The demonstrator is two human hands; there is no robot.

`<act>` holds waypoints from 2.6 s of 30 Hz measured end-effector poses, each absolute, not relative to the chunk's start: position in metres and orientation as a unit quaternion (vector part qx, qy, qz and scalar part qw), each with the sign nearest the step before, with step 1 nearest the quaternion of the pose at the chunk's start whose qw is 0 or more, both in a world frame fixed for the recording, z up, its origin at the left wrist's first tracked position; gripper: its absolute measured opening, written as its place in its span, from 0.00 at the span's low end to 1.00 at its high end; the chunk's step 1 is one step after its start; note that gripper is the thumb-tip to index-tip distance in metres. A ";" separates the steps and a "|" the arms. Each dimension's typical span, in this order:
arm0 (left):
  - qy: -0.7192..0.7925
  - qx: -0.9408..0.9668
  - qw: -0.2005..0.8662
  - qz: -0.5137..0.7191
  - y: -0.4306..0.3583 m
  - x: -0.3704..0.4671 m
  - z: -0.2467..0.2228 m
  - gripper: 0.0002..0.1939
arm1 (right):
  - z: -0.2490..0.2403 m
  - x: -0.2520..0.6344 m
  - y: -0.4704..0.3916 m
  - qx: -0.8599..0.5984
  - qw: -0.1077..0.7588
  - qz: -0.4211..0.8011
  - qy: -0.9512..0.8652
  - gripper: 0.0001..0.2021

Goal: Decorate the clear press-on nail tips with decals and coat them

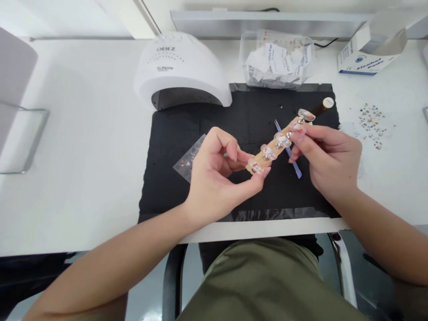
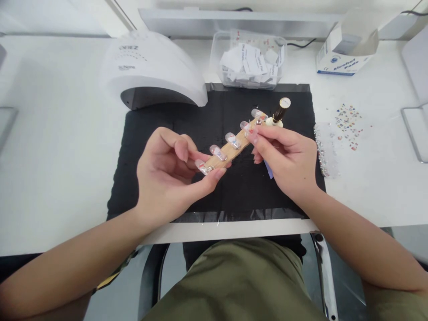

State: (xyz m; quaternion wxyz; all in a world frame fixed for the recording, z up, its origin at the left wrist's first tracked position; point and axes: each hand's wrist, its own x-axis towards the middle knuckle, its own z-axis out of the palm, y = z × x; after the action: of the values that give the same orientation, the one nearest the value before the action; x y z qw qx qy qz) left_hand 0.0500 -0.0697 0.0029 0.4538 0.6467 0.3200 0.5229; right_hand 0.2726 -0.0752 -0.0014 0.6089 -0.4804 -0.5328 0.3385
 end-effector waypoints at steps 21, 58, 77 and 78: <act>0.319 0.641 0.456 0.529 -0.072 0.053 0.004 0.29 | -0.002 0.272 -0.075 -0.483 0.615 0.344 -0.519 0.05; 0.321 0.626 0.445 0.554 -0.067 0.052 -0.007 0.32 | 0.015 0.278 -0.088 -0.488 0.611 0.222 -0.582 0.12; 0.333 0.633 0.432 0.549 -0.071 0.055 -0.004 0.30 | 0.019 0.278 -0.087 -0.506 0.572 0.205 -0.612 0.16; 0.334 0.632 0.433 0.549 -0.071 0.054 -0.004 0.30 | 0.019 0.279 -0.087 -0.509 0.569 0.204 -0.613 0.15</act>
State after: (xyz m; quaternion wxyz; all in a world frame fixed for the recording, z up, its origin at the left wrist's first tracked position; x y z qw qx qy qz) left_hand 0.0544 -0.0713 -0.0042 0.4329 0.6323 0.3343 0.5486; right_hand 0.2786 -0.0867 0.0192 0.5690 -0.5092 -0.6126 0.2043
